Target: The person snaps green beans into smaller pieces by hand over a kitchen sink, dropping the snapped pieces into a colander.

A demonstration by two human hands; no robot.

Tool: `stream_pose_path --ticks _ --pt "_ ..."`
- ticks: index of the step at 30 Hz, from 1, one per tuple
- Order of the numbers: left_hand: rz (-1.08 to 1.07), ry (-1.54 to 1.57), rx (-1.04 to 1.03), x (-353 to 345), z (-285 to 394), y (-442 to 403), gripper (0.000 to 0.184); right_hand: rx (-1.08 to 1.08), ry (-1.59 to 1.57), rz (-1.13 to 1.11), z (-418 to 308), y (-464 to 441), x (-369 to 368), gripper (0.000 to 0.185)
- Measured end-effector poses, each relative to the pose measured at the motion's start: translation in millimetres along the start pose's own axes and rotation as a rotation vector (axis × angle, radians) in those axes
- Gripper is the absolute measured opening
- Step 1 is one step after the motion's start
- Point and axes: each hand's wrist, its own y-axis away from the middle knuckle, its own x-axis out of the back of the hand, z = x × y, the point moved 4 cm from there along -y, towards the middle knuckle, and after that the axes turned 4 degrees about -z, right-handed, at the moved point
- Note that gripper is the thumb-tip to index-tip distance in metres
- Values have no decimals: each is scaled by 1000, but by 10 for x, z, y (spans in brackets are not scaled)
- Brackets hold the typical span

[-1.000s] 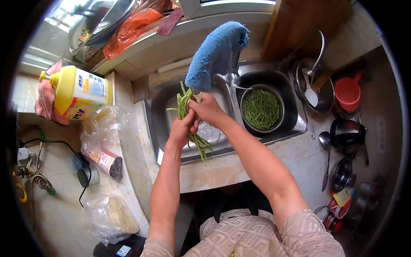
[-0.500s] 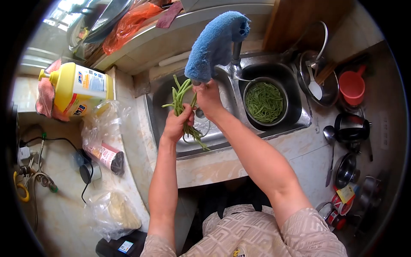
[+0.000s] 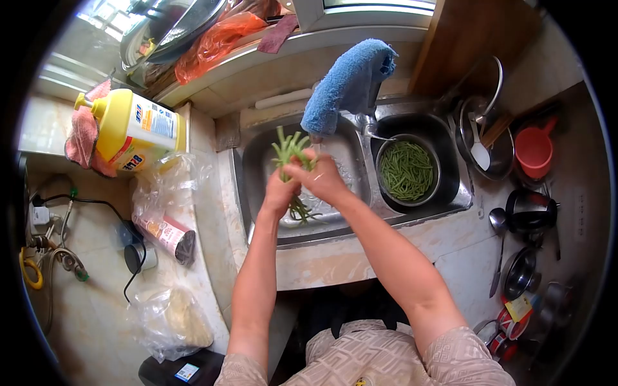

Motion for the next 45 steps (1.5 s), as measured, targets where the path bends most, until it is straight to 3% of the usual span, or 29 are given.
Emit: stream_pose_path --ticks 1,2,6,9,13,16,19,21,25,27,31,34,38,41,45 --pt "-85 146 -27 -86 5 -62 11 27 124 -57 17 -4 -46 21" --pt "-53 88 -26 -108 -16 -66 11 -1 211 -27 60 -2 -8 20" --pt "-102 129 -98 -194 125 -10 12 -14 184 52 38 -61 178 18" --pt "-151 413 -34 -193 102 17 14 -129 18 162 231 -94 315 17" --pt "-119 232 -69 -205 105 72 16 -351 -458 104 255 -43 272 8" --pt "-183 286 -46 -189 80 141 17 -370 -857 234 457 -125 393 3" --pt "-359 501 -15 -187 120 202 24 -510 -775 -32 548 -109 289 4" --pt "-511 665 15 -201 150 203 29 -474 -680 -197 479 -113 179 7" --pt "-534 650 42 -192 148 172 35 -365 -551 -447 205 -117 130 9" --pt "-478 574 86 -179 125 149 39 -322 -401 -548 131 -141 206 9" --pt "-332 373 89 -190 122 72 45 -339 -283 -380 0 -125 268 11" --pt "-191 242 44 -188 178 45 47 -304 -239 -422 41 -165 291 13" --pt "-112 220 37 -125 122 1 47 -317 -372 -555 76 -177 169 17" --pt "-83 271 41 -74 7 -18 48 -389 -415 -520 73 -147 91 16" --pt "-92 455 74 -82 -20 47 44 -393 -567 -125 368 -152 92 16"
